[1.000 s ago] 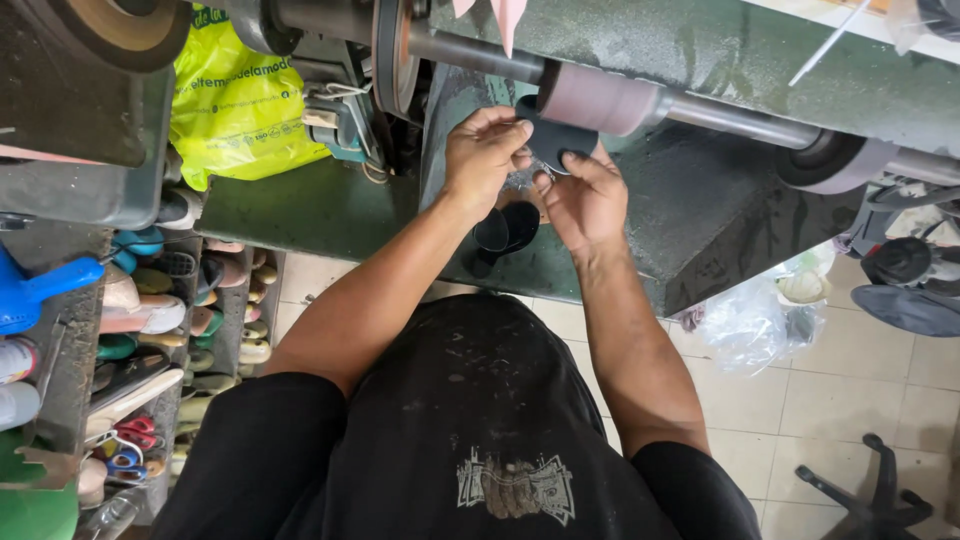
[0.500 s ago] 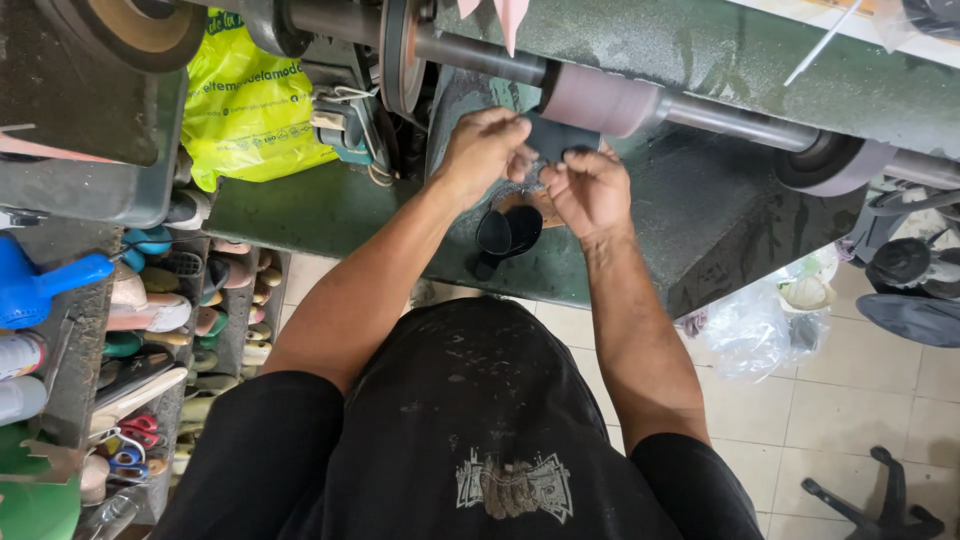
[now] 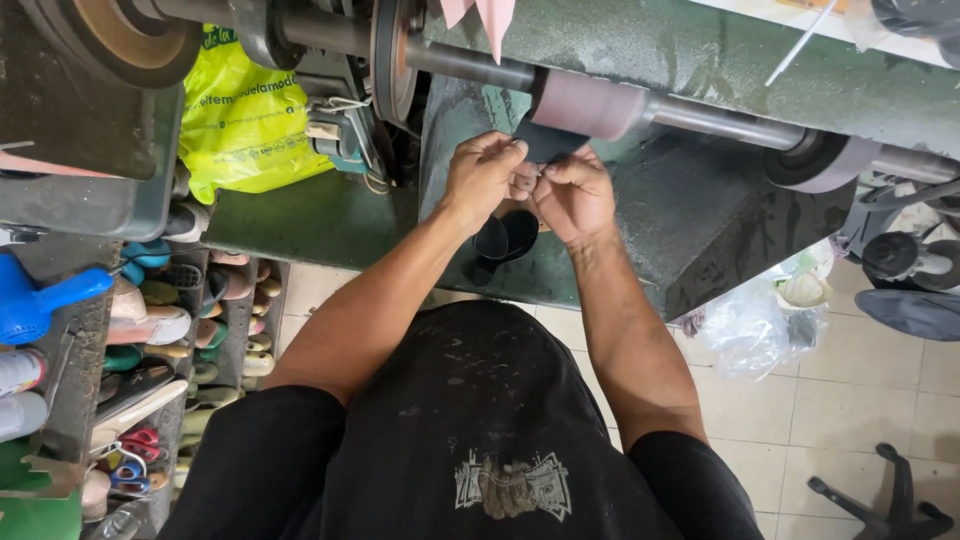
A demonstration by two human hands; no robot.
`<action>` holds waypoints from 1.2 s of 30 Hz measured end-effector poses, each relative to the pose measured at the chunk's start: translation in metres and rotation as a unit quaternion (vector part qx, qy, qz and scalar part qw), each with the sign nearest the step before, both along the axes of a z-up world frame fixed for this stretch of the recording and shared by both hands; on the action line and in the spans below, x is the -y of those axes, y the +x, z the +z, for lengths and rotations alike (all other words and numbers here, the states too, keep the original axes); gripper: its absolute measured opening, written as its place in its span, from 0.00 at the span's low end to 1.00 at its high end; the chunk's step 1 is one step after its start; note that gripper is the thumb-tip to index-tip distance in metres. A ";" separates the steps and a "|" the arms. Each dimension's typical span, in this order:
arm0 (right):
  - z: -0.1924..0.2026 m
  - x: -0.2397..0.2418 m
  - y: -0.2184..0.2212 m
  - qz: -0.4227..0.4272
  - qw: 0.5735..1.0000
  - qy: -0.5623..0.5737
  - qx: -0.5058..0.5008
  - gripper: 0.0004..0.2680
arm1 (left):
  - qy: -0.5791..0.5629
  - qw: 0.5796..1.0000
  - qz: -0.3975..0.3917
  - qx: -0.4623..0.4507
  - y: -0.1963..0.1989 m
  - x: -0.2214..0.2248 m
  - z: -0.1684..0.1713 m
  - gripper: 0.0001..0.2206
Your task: Sanding a shoe component on a belt sander to smooth the edges
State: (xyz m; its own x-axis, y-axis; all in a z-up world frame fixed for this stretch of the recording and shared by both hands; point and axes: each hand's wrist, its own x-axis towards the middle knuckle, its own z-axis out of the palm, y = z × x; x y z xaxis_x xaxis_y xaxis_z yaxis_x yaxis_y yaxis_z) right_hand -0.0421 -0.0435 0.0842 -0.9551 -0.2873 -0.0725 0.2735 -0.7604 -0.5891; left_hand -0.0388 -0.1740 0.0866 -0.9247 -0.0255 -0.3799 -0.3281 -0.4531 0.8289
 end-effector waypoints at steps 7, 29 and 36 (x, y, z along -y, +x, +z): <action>-0.025 -0.009 0.009 0.037 0.997 0.038 -0.061 0.20 | -0.040 0.999 -0.024 -0.019 0.028 -0.005 -0.009 0.08; -0.008 -0.011 0.037 0.056 0.991 -0.068 -0.102 0.23 | 0.041 0.998 0.042 0.014 0.067 -0.028 -0.022 0.08; -0.005 -0.016 0.022 0.098 0.976 -0.155 -0.119 0.28 | 0.090 0.995 0.031 -0.015 0.050 -0.026 -0.016 0.09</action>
State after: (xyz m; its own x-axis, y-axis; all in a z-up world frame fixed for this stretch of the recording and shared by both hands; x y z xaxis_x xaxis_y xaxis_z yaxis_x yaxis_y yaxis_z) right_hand -0.0199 -0.0273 0.0791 -0.8587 -0.4394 0.2636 0.3158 -0.8589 -0.4031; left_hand 0.0111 -0.1482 0.0710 -0.9343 -0.0163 -0.3562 -0.2721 -0.6130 0.7418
